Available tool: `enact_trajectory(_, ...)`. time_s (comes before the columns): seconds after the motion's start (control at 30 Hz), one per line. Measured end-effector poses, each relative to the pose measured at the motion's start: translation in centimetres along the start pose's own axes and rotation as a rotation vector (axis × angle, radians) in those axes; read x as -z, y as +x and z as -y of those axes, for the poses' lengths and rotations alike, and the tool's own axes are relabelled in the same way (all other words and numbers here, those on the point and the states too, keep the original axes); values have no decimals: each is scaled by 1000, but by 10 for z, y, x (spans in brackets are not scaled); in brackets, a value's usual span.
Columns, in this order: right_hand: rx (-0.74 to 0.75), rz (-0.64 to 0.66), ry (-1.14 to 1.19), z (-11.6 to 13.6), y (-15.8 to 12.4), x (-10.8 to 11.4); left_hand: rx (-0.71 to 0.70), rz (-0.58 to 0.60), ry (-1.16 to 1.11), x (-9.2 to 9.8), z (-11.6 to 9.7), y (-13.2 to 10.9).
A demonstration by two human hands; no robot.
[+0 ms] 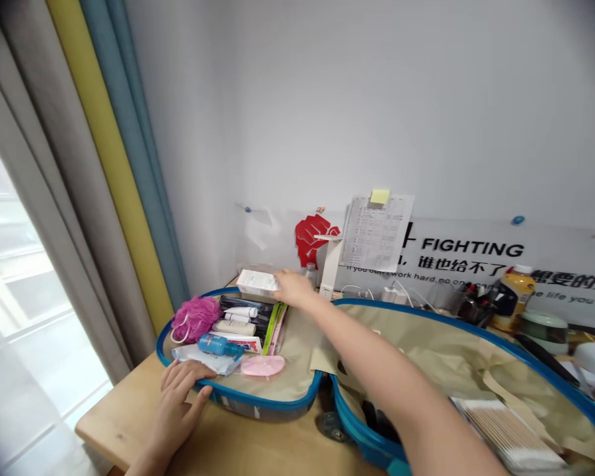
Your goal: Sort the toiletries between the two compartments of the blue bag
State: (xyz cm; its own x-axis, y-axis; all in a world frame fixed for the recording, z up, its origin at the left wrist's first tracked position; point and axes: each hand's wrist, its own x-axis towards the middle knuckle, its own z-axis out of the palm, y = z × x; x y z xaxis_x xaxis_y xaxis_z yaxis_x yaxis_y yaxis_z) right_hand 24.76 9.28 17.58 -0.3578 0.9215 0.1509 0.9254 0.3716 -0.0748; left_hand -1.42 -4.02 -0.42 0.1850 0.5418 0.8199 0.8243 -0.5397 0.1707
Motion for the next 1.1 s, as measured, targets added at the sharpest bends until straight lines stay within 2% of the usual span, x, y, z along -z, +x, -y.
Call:
enact_trajectory(0.1, 62, 7, -33, 35, 35, -26, 10, 12, 7, 0, -1, 0)
enact_trajectory(0.23, 107, 20, -67, 56, 54, -47, 13, 7, 1, 0, -1, 0)
enact_trajectory(0.43, 148, 32, -84, 55, 56, -62, 17, 28, -13, -1, 0, -1)
enact_trajectory(0.63, 179, 17, -52, 50, 52, -67, 15, 40, 20, -2, 3, -4)
enact_trajectory(0.77, 212, 16, -22, 46, 45, -58, -19, 39, 84, -3, 4, -9)
enact_trajectory(0.87, 232, 17, 10, 35, 29, -40, -35, -4, 157, -5, 2, -17)
enact_trajectory(0.97, 239, 36, 54, 13, -3, -14, -16, -23, 190, -7, -2, -25)
enact_trajectory(1.1, 191, 127, 119, -32, -68, 19, -3, -13, 164, -8, -2, -32)
